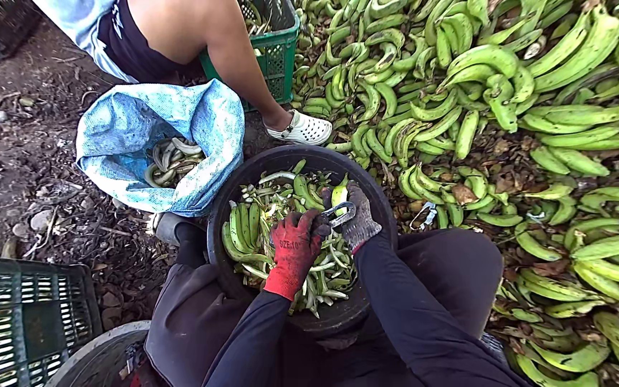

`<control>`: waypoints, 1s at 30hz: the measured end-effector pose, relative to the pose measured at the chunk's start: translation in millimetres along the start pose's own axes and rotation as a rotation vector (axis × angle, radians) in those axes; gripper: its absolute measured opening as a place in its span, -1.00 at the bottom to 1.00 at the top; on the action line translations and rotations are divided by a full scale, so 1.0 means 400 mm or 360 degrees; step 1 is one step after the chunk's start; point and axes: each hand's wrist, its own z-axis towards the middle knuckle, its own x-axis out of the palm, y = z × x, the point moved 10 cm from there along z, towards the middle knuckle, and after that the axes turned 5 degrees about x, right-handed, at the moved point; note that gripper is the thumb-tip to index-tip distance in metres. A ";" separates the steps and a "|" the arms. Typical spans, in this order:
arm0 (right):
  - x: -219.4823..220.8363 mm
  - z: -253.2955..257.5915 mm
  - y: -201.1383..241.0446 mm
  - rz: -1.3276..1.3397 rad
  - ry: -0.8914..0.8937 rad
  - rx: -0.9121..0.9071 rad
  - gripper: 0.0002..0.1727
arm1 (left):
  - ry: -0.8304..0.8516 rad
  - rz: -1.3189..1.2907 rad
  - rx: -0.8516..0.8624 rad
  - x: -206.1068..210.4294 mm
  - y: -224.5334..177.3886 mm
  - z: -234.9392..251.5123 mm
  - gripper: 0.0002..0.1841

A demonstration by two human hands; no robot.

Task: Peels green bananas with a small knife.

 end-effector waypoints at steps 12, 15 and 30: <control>0.037 -0.042 0.032 -0.1204 -0.0200 -0.0681 -0.41 | 0.0116 -0.0009 -0.0111 -0.006 0.049 0.051 -0.47; 0.062 -0.045 0.016 -0.1625 -0.0008 -0.0751 -0.43 | 0.0163 0.0001 -0.0137 -0.007 0.082 0.063 -0.49; 0.063 -0.090 -0.084 -0.1771 0.0562 -0.0212 -0.33 | 0.0309 -0.0030 -0.0291 0.025 0.152 0.044 -0.52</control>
